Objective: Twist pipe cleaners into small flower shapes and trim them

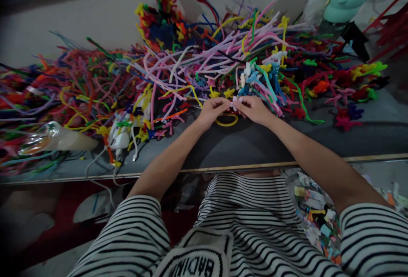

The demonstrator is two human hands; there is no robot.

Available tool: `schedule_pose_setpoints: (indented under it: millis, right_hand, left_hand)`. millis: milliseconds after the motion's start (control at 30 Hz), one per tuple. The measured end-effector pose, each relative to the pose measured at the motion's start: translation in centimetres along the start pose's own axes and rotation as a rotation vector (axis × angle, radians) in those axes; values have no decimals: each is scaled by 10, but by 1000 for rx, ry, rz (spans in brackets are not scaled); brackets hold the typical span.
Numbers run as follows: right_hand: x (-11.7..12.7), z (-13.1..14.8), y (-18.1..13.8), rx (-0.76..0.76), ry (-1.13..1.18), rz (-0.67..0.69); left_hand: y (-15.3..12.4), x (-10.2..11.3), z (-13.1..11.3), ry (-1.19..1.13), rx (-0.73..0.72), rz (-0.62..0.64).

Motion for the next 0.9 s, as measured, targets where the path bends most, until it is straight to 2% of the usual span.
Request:
schedule_pose_setpoints:
  millis: [100, 200, 367, 567, 667, 767, 833, 900]
  right_hand:
    - [-1, -3, 0, 3, 28, 16]
    - [-1, -4, -1, 7, -44, 19]
    - [4, 9, -4, 128, -365, -41]
    - [5, 28, -12, 334, -751, -132]
    - [6, 35, -14, 389, -898, -202]
    - [10, 38, -15, 372, -872, -246]
    - [11, 36, -14, 330, -701, -217]
    - [8, 28, -11, 245, -423, -126]
  left_hand:
    - [-2, -3, -16, 236, -142, 49]
    - [-5, -9, -26, 413, -242, 115]
    - [-6, -13, -19, 582, -170, 159]
    - [-9, -17, -22, 485, -169, 191]
    - [-9, -15, -25, 510, -211, 114]
    - [-8, -9, -26, 521, -217, 19]
    - [-8, -8, -26, 381, -184, 58]
    - [-7, -11, -24, 179, -123, 142]
Point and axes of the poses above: each hand's wrist, its own y-axis towards the middle knuckle, its own x-axis out of the back of the hand, z = x × y, the point moved 8 cm from there along y, towards the middle knuckle, and after that the axes turned 14 degrees about -y, right-handed, at the moved point
